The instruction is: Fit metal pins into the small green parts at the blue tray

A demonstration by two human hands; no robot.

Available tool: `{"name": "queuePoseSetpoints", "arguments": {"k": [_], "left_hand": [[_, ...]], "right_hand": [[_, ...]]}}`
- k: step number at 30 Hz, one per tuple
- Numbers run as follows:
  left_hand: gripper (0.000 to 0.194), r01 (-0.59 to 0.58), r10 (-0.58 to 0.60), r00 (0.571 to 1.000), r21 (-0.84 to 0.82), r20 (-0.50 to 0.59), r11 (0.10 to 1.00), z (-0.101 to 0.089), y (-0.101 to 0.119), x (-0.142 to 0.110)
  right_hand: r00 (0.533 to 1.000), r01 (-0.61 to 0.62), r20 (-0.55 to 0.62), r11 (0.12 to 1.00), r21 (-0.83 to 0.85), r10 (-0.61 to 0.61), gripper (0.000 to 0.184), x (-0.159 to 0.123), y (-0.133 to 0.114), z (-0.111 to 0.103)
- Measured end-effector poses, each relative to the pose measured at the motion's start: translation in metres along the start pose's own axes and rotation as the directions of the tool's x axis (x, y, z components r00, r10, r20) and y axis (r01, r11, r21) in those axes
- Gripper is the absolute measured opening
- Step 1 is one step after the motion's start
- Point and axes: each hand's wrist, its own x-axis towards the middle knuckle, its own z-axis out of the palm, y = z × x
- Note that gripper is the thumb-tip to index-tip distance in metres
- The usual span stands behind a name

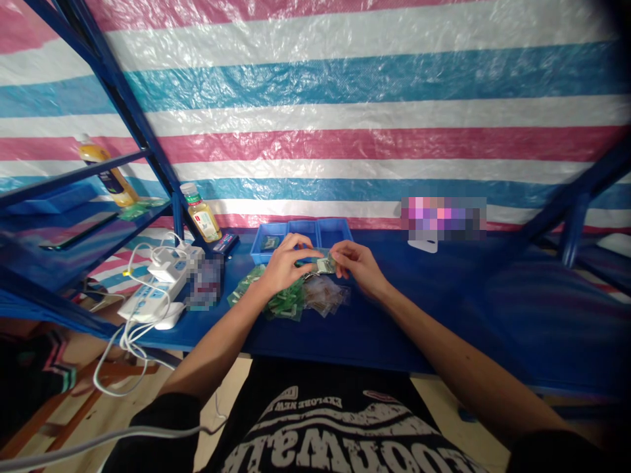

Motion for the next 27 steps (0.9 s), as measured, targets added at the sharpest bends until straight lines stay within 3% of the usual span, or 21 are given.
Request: {"name": "queuePoseSetpoints", "arguments": {"k": [5,10,15,22,27], "left_hand": [[0.028,0.048,-0.049,0.998,-0.022,-0.035,0.999,0.002,0.001,0.002],[0.035,0.14,-0.139,0.99,-0.039,0.026,0.989,0.005,0.001,0.001],[0.045,0.209,-0.199,0.976,-0.146,0.085,0.967,0.0,0.009,-0.001],[0.033,0.028,-0.03,0.999,-0.104,-0.018,0.994,0.004,0.0,0.0],[0.022,0.002,-0.006,0.998,-0.064,-0.069,0.998,0.004,-0.002,0.0]], "right_hand": [[0.995,-0.006,0.096,0.993,-0.117,0.017,0.058,-0.005,-0.005,-0.001],[0.994,0.086,0.084,0.975,-0.204,-0.07,0.051,-0.007,-0.009,0.003],[0.998,0.038,0.062,0.988,-0.152,-0.028,0.05,-0.003,-0.007,0.002],[0.992,-0.096,0.088,0.993,0.063,0.091,0.046,-0.001,-0.001,0.0],[0.976,-0.169,0.158,0.978,0.122,0.149,0.051,-0.003,-0.005,0.003]]}}
